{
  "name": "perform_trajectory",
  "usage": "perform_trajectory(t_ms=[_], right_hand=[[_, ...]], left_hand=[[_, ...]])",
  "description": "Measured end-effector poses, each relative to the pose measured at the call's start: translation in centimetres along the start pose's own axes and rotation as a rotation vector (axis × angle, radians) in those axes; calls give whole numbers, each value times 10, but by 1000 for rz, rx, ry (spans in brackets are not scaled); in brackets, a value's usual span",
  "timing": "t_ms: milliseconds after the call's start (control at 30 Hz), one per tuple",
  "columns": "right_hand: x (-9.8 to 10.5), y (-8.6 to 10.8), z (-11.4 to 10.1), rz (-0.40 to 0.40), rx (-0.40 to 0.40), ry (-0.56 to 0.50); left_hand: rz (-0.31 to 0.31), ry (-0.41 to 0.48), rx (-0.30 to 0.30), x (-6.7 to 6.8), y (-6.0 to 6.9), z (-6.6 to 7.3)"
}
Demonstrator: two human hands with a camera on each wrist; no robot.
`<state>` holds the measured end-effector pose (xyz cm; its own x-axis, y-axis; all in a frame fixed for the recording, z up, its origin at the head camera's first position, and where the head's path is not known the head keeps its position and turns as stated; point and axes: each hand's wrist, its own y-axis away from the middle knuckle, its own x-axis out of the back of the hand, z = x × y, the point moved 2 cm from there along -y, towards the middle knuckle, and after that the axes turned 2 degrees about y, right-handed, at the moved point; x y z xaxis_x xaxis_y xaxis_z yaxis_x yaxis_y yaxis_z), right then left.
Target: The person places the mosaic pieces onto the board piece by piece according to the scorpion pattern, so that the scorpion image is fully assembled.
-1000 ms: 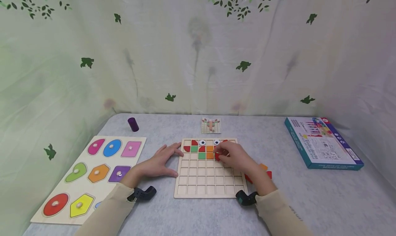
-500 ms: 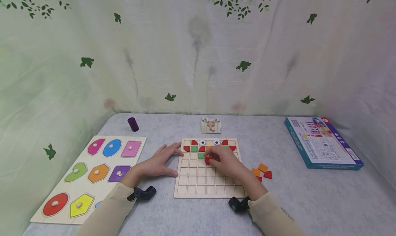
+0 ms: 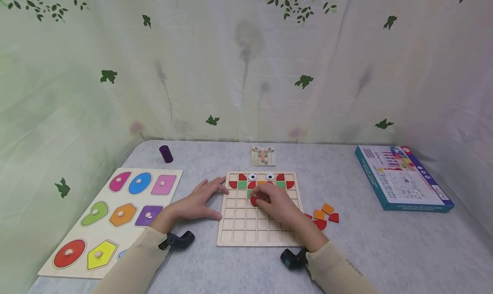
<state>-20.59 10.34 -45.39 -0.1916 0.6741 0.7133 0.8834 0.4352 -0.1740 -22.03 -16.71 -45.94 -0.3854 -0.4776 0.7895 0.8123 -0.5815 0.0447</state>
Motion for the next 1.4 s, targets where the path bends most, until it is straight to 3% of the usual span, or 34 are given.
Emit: perform_trajectory(t_ms=[433, 833, 1400], right_hand=[[-8, 1, 0, 22, 45, 77], [-7, 3, -1, 23, 68, 43], [-5, 1, -1, 19, -12, 39]], left_hand=[[1, -1, -4, -1, -1, -1], [4, -3, -28, 1, 0, 0], [-2, 8, -7, 1, 0, 2]])
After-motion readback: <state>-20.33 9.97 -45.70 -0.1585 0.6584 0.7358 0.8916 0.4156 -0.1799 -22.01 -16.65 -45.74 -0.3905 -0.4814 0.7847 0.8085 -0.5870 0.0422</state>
